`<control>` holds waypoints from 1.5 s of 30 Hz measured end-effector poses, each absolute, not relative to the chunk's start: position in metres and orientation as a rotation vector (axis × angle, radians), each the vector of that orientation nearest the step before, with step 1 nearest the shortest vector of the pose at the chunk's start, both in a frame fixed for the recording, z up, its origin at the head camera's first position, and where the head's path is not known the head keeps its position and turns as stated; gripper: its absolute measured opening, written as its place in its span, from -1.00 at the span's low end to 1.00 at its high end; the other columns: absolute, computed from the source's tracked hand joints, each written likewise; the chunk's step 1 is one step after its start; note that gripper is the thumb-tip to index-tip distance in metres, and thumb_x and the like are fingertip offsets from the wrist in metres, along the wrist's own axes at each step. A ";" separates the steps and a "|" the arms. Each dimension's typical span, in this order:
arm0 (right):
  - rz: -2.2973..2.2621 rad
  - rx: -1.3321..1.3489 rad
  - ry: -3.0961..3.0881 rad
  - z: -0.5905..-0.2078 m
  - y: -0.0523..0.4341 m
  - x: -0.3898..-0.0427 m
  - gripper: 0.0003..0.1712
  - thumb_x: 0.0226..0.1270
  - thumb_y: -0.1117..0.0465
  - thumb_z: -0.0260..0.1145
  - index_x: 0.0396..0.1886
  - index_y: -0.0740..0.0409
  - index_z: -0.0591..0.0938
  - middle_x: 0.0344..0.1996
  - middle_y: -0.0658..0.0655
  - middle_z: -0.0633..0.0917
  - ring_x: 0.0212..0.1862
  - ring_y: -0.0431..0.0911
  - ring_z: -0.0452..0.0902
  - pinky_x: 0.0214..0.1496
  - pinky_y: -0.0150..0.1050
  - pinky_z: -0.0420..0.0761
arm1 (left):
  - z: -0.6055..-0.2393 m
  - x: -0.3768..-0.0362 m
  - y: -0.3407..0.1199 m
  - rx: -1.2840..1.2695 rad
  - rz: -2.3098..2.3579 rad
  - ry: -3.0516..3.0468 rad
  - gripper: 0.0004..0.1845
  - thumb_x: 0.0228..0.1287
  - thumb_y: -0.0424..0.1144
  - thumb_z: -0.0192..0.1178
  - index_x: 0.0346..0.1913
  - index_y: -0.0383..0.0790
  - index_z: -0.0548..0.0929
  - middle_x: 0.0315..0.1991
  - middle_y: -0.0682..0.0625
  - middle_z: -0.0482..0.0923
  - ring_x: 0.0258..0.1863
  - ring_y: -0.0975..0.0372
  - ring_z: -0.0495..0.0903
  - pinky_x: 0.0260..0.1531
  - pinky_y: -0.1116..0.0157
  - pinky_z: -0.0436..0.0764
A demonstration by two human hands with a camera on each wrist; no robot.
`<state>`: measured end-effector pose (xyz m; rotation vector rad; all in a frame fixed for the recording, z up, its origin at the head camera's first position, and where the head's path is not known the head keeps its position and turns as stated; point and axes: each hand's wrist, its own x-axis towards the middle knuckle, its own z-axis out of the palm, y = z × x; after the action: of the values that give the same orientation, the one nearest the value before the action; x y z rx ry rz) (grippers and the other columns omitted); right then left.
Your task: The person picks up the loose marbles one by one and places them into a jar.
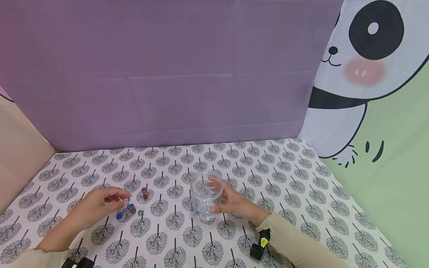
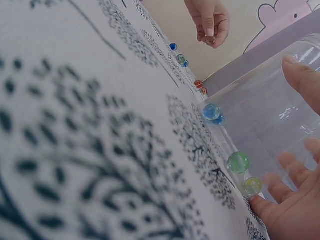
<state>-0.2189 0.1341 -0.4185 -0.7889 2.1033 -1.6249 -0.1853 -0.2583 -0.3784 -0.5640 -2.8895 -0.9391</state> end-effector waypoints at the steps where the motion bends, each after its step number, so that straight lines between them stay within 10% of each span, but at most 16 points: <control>1: -1.625 -0.791 2.104 -0.419 0.134 -0.219 0.09 0.05 0.18 0.46 0.47 -0.06 -0.01 0.42 0.15 0.18 0.41 0.05 0.10 0.41 -0.08 0.12 | -0.378 -0.186 -0.257 -0.578 -0.941 -2.880 -0.75 0.14 -0.27 0.31 -0.10 -0.19 0.67 -0.19 0.05 0.65 -0.32 0.48 0.48 -0.29 0.41 0.55; 45: -1.618 -0.779 2.119 -0.420 0.134 -0.218 0.09 0.07 0.21 0.44 0.48 -0.06 -0.02 0.41 0.11 0.21 0.41 0.05 0.10 0.41 -0.08 0.13 | -0.376 -0.173 -0.197 -0.621 -0.936 -2.763 -0.81 0.14 -0.21 0.32 -0.15 -0.04 0.69 -0.17 0.17 0.62 -0.21 0.25 0.54 -0.34 0.34 0.59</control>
<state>-0.2180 0.1341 -0.4202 -0.7795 2.1191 -1.6184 -0.1729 -0.1972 -0.3758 -0.6207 -2.7628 -0.9356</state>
